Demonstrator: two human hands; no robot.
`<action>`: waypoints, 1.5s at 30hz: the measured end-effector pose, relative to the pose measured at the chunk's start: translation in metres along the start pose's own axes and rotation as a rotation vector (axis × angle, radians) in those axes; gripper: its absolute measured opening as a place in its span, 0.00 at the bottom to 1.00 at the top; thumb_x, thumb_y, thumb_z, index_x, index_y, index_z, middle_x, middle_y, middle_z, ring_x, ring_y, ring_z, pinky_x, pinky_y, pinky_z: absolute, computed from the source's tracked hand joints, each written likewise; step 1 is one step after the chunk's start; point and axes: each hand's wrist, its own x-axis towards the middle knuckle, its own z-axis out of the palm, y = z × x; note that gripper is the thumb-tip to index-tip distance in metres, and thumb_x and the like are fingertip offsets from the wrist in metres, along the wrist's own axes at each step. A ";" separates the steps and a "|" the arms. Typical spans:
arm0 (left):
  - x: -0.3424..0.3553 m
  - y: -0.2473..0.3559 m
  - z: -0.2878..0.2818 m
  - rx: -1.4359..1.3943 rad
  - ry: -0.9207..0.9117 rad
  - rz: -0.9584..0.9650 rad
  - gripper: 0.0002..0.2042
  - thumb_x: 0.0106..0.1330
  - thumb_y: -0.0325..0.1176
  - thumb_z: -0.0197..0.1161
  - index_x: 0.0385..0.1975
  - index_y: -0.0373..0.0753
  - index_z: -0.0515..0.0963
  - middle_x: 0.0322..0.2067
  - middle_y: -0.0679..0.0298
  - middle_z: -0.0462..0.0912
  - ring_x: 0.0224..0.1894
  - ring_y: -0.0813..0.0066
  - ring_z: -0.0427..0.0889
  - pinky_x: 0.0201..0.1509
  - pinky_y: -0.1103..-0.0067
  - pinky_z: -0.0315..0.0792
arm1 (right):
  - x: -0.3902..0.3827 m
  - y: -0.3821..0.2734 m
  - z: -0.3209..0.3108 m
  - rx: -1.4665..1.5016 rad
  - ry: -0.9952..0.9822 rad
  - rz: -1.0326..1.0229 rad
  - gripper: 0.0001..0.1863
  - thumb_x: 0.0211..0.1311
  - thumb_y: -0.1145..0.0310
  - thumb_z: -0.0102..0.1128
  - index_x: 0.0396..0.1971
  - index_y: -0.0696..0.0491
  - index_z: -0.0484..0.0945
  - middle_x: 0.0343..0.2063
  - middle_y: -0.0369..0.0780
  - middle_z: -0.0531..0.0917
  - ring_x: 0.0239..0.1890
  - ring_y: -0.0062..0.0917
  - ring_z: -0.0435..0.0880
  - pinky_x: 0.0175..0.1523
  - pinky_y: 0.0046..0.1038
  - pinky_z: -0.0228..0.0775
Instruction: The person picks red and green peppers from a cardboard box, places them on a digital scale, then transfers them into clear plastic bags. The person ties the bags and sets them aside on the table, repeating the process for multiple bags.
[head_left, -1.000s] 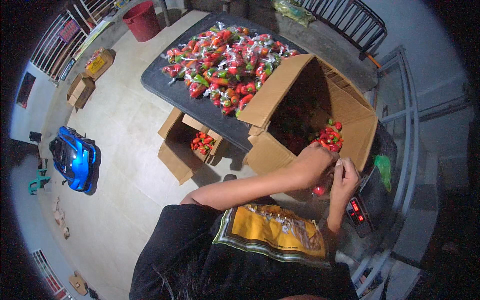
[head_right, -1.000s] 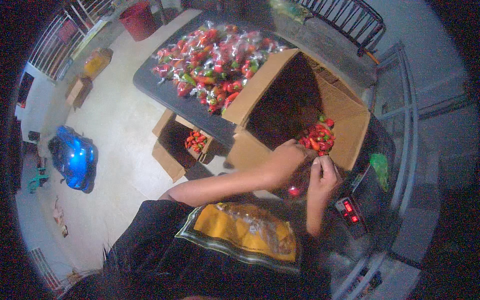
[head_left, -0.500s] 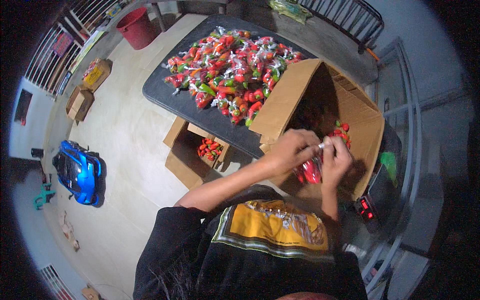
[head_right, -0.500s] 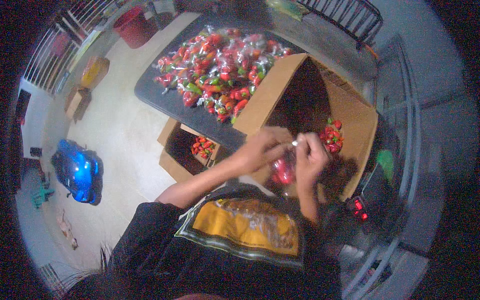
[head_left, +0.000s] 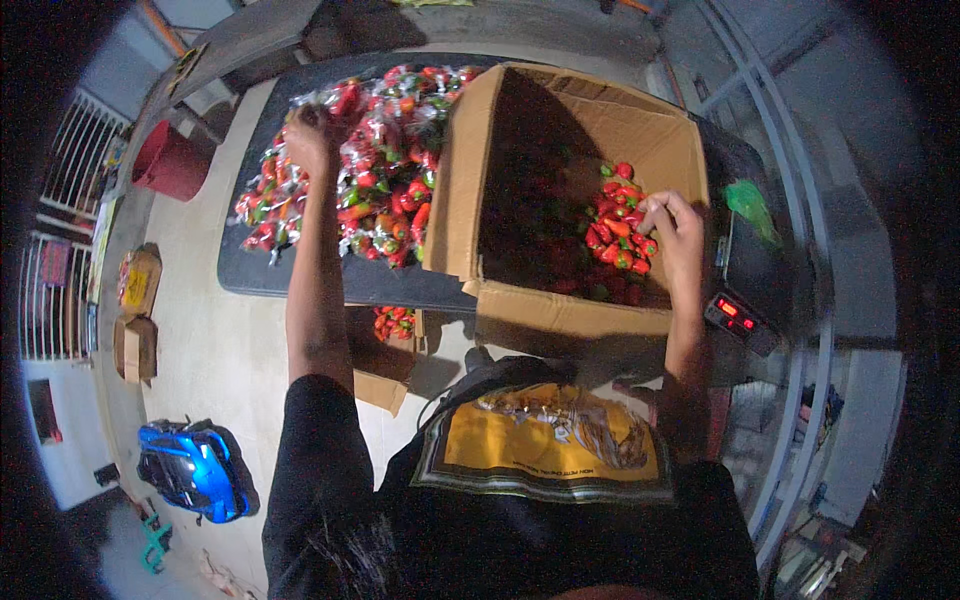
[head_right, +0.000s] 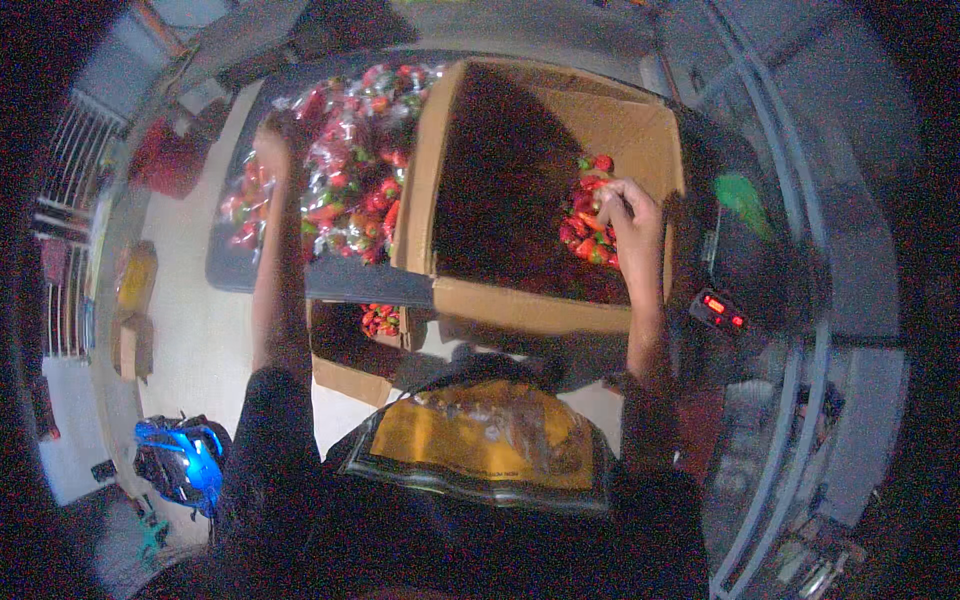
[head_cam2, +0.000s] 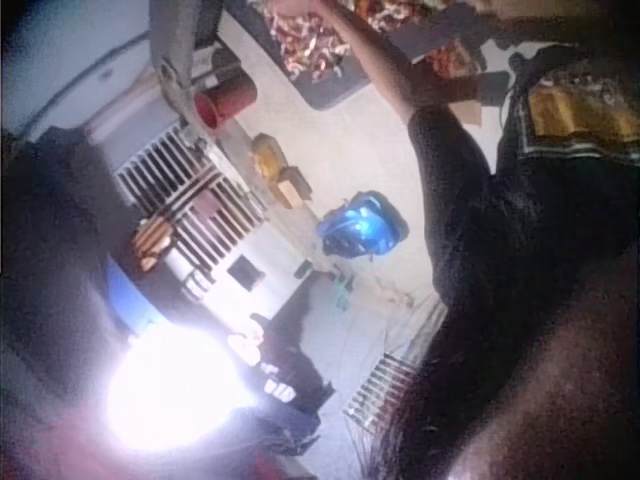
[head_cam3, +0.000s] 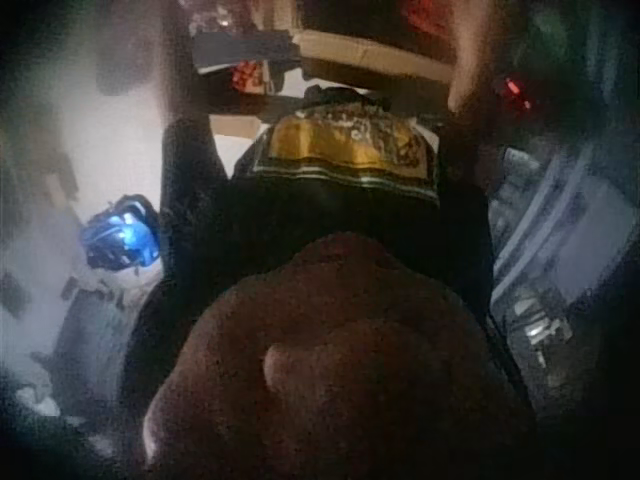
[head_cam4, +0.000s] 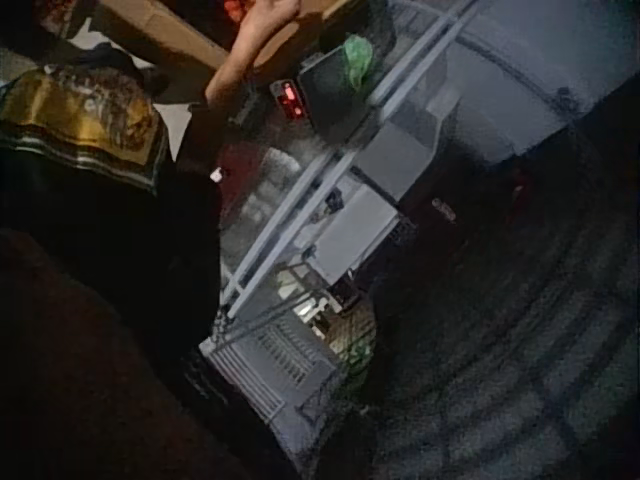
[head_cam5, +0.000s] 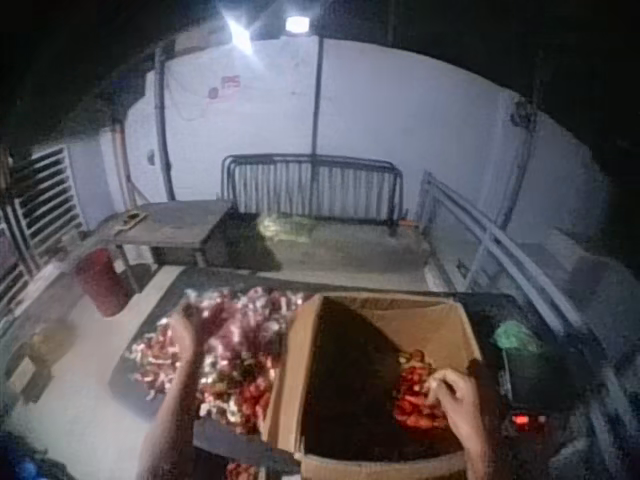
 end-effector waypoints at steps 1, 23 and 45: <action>0.002 -0.025 0.017 0.080 -0.032 -0.114 0.11 0.58 0.41 0.54 0.32 0.43 0.80 0.31 0.55 0.82 0.33 0.55 0.81 0.37 0.64 0.73 | -0.006 0.002 -0.004 0.011 0.000 0.026 0.07 0.62 0.73 0.50 0.27 0.59 0.73 0.20 0.32 0.74 0.23 0.13 0.72 0.33 0.18 0.64; -0.027 -0.145 0.038 -0.006 -0.485 -0.009 0.15 0.59 0.38 0.56 0.42 0.37 0.75 0.38 0.53 0.80 0.39 0.61 0.79 0.42 0.70 0.72 | 0.067 0.204 0.010 -0.574 -0.314 0.491 0.43 0.36 0.48 0.70 0.55 0.50 0.63 0.49 0.49 0.73 0.51 0.40 0.73 0.54 0.37 0.65; -0.175 0.165 -0.105 -0.577 -0.530 0.024 0.09 0.55 0.17 0.52 0.35 0.32 0.76 0.40 0.56 0.76 0.47 0.64 0.75 0.53 0.75 0.66 | 0.021 0.189 0.077 -0.736 -0.550 0.540 0.50 0.36 0.62 0.70 0.62 0.53 0.53 0.61 0.54 0.57 0.62 0.46 0.59 0.64 0.38 0.54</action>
